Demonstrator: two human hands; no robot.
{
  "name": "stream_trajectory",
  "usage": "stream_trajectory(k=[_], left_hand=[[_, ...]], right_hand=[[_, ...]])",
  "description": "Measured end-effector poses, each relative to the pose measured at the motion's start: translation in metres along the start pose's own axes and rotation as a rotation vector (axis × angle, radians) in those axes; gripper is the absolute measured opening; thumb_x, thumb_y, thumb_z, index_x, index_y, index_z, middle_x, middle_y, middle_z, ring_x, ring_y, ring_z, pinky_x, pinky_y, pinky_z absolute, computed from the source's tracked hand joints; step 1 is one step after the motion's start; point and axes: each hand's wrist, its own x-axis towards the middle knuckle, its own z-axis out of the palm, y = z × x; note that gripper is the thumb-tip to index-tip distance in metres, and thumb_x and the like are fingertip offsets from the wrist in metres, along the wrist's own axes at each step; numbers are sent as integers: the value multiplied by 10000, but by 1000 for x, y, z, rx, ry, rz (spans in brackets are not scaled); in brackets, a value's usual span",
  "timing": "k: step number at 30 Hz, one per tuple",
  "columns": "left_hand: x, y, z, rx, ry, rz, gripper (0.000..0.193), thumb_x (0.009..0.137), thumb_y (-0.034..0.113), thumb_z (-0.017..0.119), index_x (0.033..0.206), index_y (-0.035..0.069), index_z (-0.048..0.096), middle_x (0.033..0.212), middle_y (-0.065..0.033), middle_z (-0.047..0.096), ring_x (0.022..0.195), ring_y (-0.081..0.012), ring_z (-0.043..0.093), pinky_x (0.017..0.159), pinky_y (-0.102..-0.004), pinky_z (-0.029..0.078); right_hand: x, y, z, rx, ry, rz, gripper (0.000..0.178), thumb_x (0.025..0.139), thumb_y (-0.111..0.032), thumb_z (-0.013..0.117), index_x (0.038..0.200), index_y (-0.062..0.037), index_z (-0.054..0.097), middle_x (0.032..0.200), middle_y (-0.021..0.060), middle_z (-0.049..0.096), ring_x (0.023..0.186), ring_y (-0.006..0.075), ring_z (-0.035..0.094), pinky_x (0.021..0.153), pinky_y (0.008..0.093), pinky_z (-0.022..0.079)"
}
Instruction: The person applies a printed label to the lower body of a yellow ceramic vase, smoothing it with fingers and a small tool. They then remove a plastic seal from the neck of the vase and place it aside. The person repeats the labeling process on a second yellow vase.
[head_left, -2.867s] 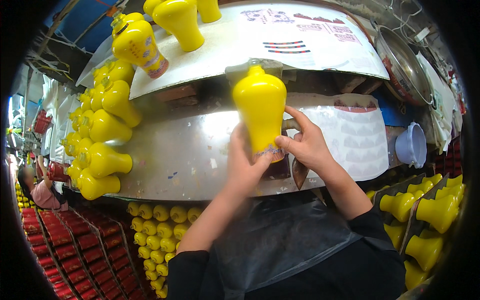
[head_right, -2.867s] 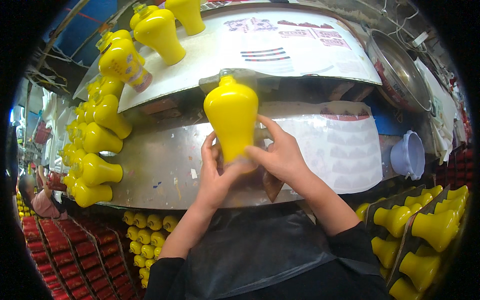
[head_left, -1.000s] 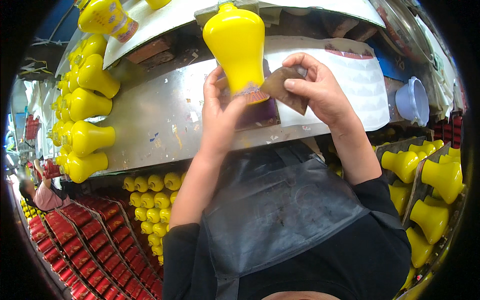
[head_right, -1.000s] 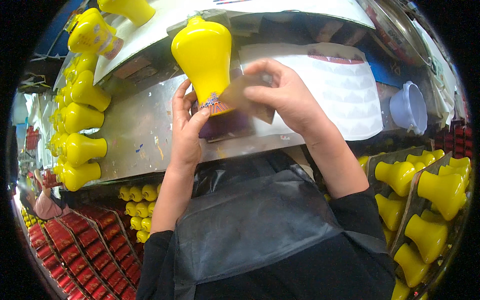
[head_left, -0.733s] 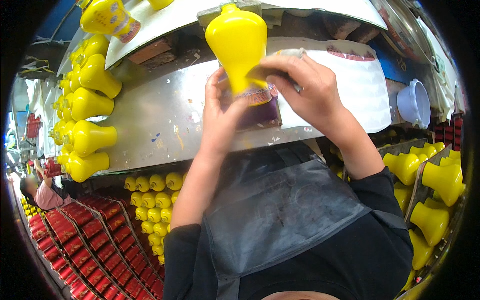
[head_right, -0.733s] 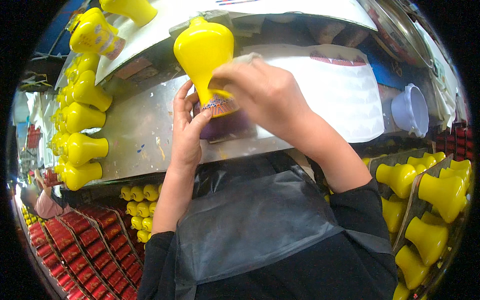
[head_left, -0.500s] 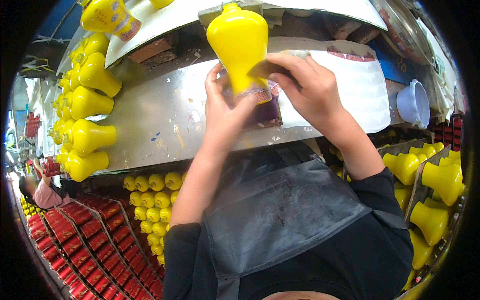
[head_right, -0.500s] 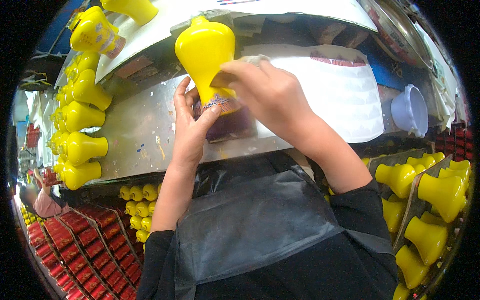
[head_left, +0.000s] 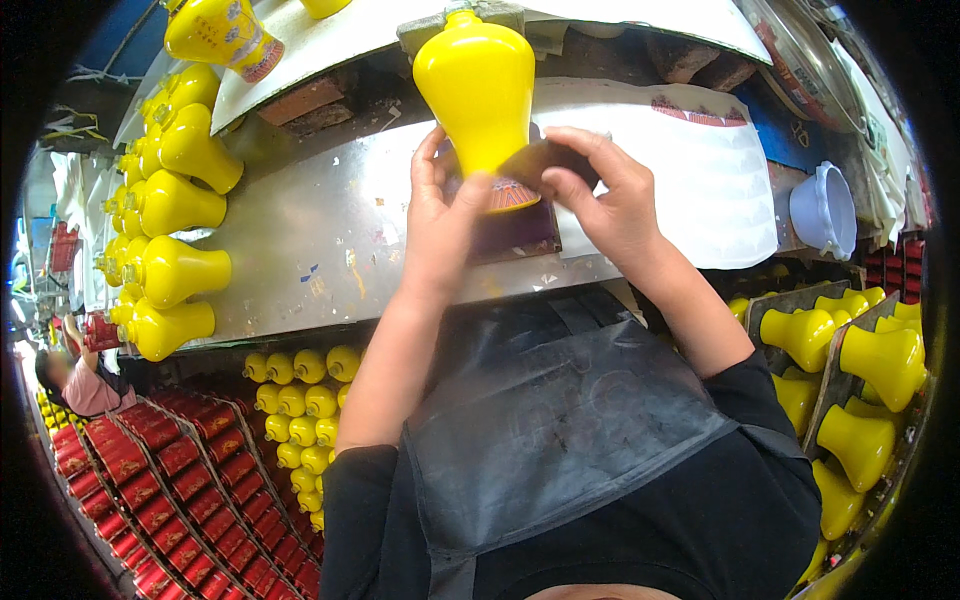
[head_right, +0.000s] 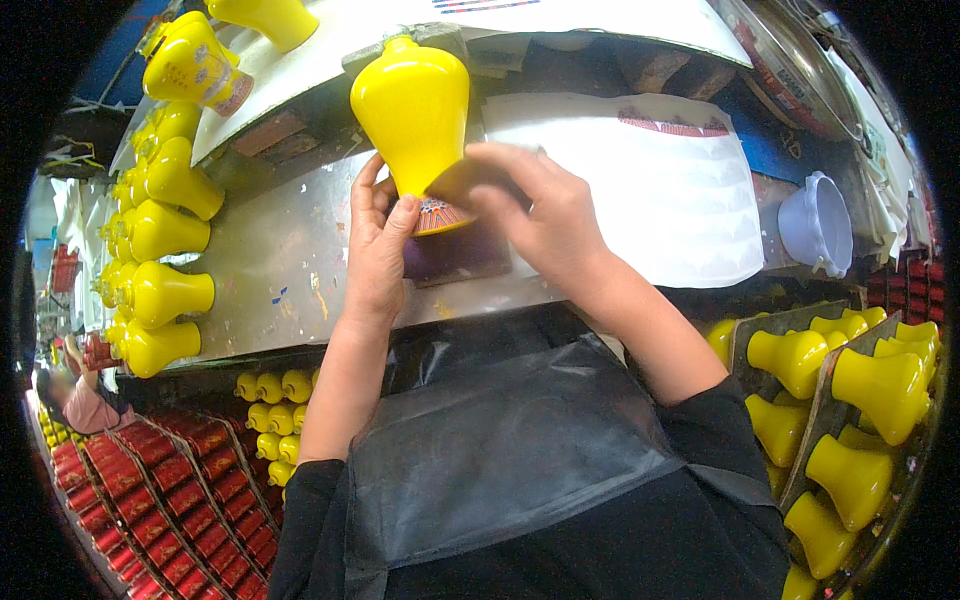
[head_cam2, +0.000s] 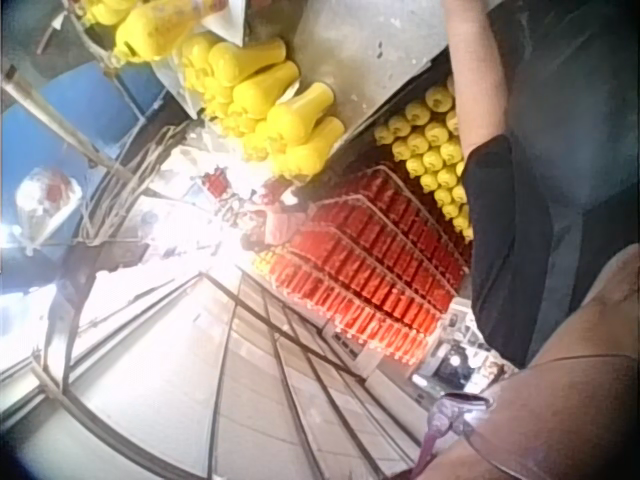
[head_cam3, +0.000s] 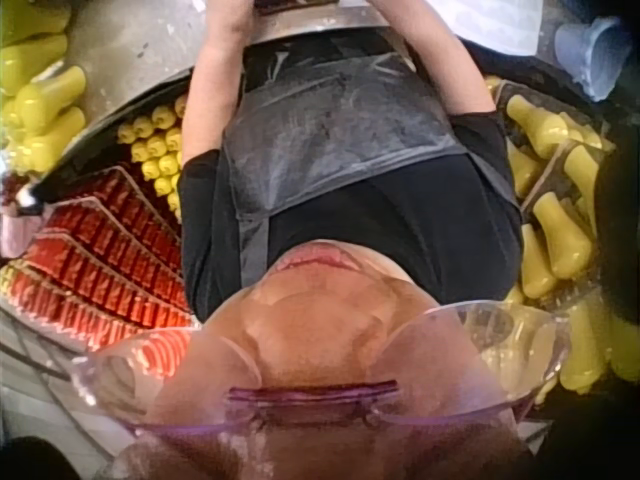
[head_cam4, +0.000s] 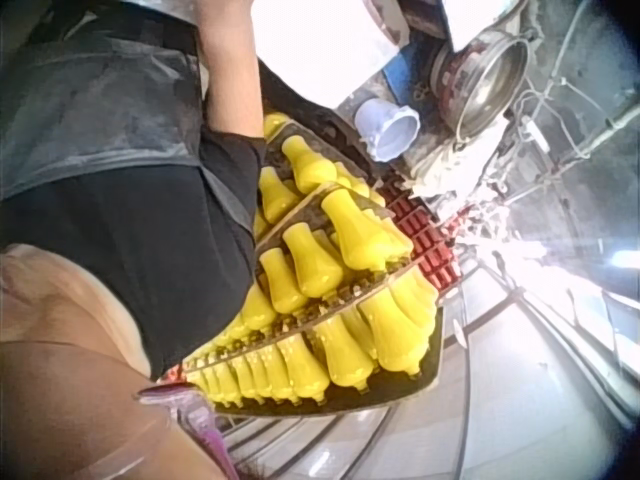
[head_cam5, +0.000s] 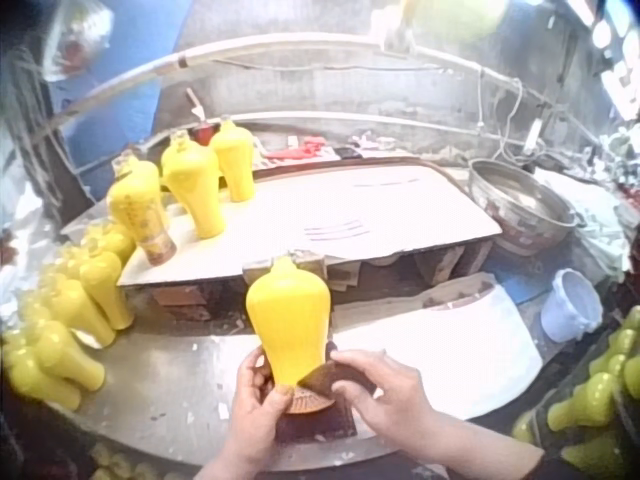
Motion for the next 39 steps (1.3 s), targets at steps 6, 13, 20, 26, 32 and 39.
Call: stream_trajectory(k=[6,13,20,26,32,39], left_hand=[[-1,8,-10,-233,-43,-123,550,1090,203,507,1602,78,351,1505,-157,509,1363,-252,524,1139,-382,435],[2,2,-14,-288,-32,-105,478,1121,207,428,1578,69,430,1558,-114,474,1416,-232,483,1190,-371,380],[-12,15,-8,-121,-24,43,504,1124,231,418,1581,18,406,1437,-200,578,1354,-251,524,1178,-393,378],[-23,3,-20,318,130,160,444,1112,305,478,1445,15,528,1381,-134,576,1291,-208,521,1134,-350,376],[-29,-12,-24,502,196,160,305,1026,293,632,1080,-6,665,1215,-143,618,1163,-253,561,1057,-383,420],[-28,-8,-13,-123,247,52,126,1013,124,702,1074,15,704,1075,-33,695,978,-109,637,938,-274,504]], right_hand=[[-2,-23,-1,-289,-32,-445,301,776,-94,771,1064,-179,768,896,69,697,795,249,709,678,347,570],[7,-34,-14,192,-243,421,198,1003,-124,654,1157,-26,731,987,71,688,938,133,708,827,286,587],[11,-13,11,264,-296,520,566,1021,-294,661,1493,-7,539,1335,183,655,1141,193,665,975,323,535],[8,-4,11,368,-313,591,616,1018,-312,665,1515,16,510,1436,186,618,1294,242,602,1089,355,468],[1,-15,14,332,-264,557,606,1006,-287,683,1504,18,520,1309,143,665,1059,150,645,924,290,521],[1,-19,19,304,-256,561,615,1013,-243,708,1521,31,494,1374,145,650,847,64,598,793,229,536]])
